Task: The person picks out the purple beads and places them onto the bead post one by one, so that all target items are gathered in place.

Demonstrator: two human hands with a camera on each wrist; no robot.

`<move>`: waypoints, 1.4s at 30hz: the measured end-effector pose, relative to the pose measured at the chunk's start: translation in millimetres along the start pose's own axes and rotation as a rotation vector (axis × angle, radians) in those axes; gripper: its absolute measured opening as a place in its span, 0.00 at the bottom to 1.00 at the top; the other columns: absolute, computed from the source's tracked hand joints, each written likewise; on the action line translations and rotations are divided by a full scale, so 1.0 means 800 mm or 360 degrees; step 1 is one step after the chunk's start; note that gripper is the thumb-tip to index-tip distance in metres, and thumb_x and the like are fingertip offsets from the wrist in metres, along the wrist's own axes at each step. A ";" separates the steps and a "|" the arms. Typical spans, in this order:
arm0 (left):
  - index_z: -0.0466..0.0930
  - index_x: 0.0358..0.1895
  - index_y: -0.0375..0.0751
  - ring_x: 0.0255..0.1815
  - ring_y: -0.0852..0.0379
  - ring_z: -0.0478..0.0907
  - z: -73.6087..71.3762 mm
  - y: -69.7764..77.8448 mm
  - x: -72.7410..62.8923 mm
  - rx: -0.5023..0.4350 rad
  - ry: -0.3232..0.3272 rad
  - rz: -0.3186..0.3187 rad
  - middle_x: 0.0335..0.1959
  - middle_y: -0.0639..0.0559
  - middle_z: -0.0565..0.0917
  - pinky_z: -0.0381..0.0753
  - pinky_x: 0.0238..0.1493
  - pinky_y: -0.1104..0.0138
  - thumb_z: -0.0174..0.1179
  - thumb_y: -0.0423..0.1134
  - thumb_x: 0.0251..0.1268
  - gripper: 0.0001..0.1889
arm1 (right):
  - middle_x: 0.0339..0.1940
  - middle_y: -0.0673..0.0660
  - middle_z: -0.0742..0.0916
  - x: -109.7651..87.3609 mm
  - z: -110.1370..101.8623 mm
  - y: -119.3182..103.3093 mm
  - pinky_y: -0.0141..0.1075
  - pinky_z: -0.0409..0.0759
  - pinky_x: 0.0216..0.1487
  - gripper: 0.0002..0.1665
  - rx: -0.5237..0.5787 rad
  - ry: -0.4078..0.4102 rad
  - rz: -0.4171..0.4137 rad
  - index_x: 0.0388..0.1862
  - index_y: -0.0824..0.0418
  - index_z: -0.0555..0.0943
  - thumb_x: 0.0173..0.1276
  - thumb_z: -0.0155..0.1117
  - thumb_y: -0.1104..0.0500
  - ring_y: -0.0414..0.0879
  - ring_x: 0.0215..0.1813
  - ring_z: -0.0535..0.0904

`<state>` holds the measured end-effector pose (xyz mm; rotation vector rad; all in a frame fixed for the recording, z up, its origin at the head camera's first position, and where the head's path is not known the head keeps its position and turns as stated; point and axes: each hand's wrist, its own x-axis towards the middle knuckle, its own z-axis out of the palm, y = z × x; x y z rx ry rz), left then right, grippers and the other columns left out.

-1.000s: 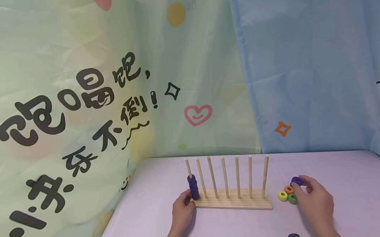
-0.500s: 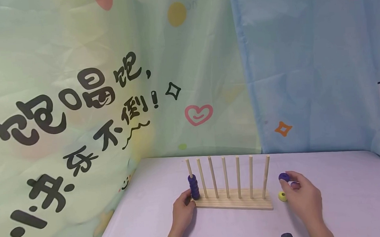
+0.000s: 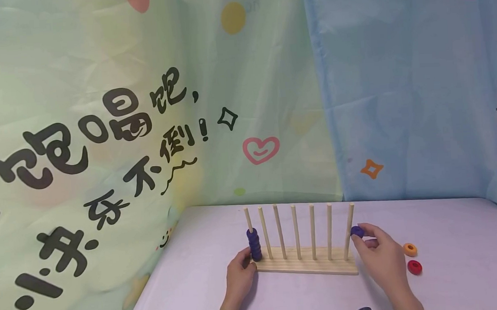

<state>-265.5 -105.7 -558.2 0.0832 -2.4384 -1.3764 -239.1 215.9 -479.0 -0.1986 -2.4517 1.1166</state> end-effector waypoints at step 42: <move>0.83 0.52 0.43 0.58 0.45 0.80 0.001 -0.001 0.001 -0.0002 0.0026 0.0038 0.52 0.48 0.85 0.74 0.64 0.49 0.58 0.24 0.46 0.25 | 0.32 0.61 0.89 -0.011 -0.028 -0.045 0.27 0.75 0.20 0.26 0.0106 0.0025 -0.0095 0.53 0.59 0.82 0.58 0.74 0.49 0.22 0.27 0.75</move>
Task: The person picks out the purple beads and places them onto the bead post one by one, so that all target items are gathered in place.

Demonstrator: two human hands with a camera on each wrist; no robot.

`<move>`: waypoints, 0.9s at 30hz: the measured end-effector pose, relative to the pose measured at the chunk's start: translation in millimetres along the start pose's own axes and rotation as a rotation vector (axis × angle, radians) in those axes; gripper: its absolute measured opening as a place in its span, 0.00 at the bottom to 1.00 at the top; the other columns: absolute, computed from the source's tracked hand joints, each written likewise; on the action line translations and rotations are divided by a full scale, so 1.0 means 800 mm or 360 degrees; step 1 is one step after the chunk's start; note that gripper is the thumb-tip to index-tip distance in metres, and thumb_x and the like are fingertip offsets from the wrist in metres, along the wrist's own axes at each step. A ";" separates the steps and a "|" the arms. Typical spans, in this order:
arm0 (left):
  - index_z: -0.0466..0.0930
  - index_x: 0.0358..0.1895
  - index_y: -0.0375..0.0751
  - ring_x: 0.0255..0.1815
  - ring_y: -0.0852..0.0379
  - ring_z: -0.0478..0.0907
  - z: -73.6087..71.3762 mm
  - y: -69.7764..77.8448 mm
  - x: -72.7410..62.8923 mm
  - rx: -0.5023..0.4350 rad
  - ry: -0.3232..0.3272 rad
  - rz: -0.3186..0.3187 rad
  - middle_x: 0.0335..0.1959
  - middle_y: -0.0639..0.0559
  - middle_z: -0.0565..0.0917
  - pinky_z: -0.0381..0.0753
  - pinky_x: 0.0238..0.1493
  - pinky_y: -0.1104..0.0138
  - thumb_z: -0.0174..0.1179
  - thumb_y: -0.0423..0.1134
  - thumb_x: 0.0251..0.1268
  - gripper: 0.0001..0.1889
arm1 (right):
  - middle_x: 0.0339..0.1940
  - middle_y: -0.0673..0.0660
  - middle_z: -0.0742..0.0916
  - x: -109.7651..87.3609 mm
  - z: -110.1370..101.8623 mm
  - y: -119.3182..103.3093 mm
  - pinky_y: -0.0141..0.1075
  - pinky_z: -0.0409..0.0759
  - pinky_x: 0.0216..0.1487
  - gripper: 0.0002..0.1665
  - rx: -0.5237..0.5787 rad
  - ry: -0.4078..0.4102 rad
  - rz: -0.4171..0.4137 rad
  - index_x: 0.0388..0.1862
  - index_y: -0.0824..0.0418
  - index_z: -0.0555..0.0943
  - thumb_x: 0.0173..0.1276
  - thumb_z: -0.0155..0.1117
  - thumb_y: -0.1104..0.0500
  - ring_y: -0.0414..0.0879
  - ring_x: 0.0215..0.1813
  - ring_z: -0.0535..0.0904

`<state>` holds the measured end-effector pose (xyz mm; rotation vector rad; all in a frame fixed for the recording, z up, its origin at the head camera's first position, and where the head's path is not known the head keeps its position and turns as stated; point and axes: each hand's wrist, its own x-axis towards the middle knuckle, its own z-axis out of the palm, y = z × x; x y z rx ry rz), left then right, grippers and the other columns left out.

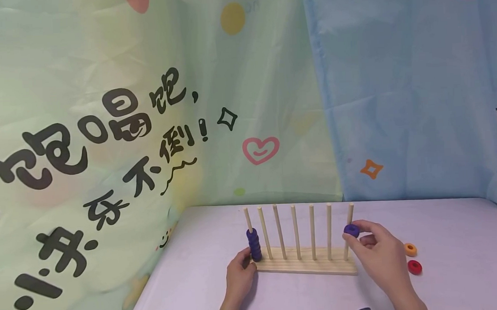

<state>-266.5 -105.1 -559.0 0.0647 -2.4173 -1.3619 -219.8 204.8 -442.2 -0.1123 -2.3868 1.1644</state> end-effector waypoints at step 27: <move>0.83 0.53 0.41 0.59 0.45 0.79 -0.002 0.004 -0.001 -0.0016 -0.0009 -0.0009 0.52 0.47 0.85 0.74 0.64 0.49 0.57 0.25 0.48 0.24 | 0.37 0.52 0.88 -0.028 0.064 -0.038 0.29 0.78 0.30 0.22 0.0022 -0.0346 -0.0124 0.50 0.57 0.83 0.58 0.74 0.51 0.39 0.33 0.80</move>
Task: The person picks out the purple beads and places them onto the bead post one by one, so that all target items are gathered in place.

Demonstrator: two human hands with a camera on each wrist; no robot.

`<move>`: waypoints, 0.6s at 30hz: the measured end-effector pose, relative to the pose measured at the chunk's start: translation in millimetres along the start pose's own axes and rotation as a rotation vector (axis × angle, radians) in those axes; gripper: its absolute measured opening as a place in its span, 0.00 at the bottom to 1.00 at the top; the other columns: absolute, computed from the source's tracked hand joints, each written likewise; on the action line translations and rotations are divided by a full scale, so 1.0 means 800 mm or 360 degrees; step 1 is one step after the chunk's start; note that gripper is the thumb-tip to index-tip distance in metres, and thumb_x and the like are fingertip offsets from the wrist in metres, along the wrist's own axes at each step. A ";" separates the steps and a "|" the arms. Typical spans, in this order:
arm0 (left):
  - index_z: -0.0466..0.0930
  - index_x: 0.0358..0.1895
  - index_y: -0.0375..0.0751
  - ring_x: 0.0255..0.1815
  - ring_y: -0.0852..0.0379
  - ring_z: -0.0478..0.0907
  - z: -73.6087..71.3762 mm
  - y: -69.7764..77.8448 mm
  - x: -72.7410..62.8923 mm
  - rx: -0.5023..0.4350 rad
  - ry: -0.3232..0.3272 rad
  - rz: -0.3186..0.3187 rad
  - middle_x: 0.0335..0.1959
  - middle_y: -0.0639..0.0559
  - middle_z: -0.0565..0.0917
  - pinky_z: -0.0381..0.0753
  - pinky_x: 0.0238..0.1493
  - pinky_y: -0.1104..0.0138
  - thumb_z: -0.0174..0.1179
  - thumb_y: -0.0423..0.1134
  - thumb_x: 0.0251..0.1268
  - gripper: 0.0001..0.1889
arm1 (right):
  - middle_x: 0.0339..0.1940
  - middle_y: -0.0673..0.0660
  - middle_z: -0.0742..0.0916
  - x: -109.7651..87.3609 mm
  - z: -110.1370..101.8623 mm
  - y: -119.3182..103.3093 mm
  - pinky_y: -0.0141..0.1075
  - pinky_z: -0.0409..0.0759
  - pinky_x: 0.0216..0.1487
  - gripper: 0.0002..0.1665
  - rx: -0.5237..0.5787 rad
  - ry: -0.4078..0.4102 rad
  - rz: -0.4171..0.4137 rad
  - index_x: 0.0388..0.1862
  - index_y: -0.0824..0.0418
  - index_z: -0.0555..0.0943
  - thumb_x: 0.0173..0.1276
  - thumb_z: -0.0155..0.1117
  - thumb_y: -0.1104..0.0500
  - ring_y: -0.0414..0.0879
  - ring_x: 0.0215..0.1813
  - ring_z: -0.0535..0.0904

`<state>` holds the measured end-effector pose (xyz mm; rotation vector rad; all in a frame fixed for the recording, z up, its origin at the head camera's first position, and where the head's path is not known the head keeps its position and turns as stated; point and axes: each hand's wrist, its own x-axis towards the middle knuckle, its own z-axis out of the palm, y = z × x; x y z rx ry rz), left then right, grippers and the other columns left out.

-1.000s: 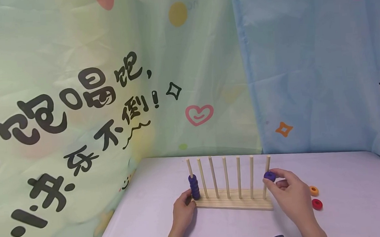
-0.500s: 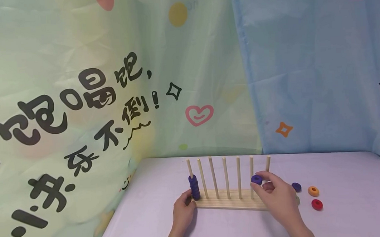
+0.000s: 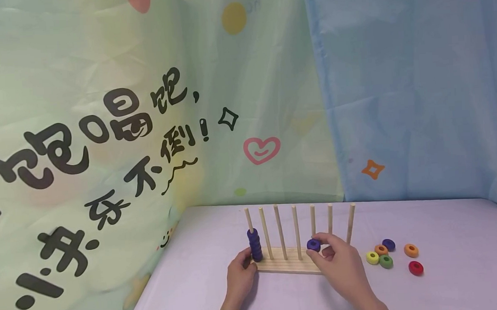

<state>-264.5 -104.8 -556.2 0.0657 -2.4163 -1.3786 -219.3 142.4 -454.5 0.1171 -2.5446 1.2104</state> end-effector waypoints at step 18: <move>0.82 0.54 0.43 0.60 0.45 0.78 -0.001 0.002 0.000 0.0011 -0.0027 -0.0018 0.54 0.47 0.84 0.72 0.65 0.48 0.57 0.25 0.50 0.24 | 0.31 0.48 0.85 -0.011 0.035 -0.018 0.29 0.79 0.33 0.19 0.0054 -0.0137 0.0027 0.48 0.54 0.84 0.57 0.74 0.56 0.39 0.32 0.78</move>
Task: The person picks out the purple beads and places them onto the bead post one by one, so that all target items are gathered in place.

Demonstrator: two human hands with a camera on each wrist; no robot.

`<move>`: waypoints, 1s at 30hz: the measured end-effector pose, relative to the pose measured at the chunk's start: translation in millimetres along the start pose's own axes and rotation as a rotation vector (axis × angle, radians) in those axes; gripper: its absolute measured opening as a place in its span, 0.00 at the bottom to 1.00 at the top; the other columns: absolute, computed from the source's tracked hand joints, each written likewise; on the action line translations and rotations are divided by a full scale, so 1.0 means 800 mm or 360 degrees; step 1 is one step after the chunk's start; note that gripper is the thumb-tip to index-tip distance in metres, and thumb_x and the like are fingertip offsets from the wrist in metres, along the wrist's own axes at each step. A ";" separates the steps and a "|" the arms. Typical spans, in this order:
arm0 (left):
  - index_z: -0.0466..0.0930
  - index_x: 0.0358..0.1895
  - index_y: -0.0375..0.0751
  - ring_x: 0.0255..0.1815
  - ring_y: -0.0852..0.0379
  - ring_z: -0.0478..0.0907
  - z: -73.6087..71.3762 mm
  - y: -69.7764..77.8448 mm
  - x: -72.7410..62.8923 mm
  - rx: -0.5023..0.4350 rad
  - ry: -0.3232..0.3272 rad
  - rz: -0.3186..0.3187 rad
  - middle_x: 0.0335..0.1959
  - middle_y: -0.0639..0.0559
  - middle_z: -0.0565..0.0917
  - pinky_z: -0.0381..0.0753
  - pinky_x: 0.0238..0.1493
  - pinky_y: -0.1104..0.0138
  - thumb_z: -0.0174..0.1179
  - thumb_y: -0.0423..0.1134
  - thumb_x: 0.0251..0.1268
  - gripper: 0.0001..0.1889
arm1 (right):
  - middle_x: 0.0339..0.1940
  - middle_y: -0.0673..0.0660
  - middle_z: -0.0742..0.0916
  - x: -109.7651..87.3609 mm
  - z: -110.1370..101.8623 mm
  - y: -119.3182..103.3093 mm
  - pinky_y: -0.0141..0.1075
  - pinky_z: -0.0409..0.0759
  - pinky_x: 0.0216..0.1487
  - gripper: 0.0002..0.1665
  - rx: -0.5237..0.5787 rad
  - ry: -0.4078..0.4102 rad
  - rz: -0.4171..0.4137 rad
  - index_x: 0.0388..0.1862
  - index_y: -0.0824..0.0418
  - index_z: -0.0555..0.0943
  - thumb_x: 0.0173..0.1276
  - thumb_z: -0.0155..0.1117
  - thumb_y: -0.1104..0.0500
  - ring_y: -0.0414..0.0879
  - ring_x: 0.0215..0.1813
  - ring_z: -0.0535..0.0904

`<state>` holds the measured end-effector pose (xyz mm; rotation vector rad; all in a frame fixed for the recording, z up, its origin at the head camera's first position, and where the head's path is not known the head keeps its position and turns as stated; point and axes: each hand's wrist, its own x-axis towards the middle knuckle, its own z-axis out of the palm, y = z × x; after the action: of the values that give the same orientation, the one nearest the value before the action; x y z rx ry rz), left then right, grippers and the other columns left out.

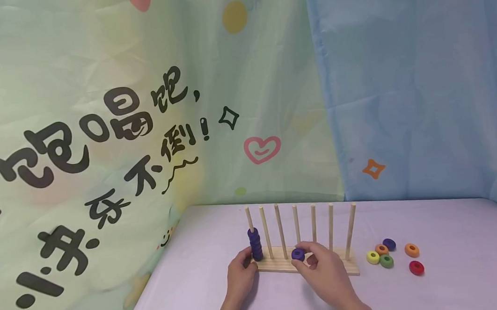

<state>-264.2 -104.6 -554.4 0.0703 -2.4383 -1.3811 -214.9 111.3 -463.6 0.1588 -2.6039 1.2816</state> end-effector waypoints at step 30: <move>0.83 0.52 0.43 0.57 0.46 0.80 0.001 0.000 0.000 0.0035 0.0073 0.0036 0.51 0.48 0.86 0.74 0.63 0.49 0.60 0.27 0.48 0.23 | 0.35 0.36 0.82 -0.018 0.055 -0.027 0.30 0.81 0.29 0.19 0.0253 0.0039 -0.0477 0.46 0.49 0.84 0.54 0.76 0.61 0.31 0.30 0.75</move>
<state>-264.6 -104.3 -554.8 0.0780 -2.4097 -1.3286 -203.4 63.5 -476.5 0.5351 -2.3433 1.3652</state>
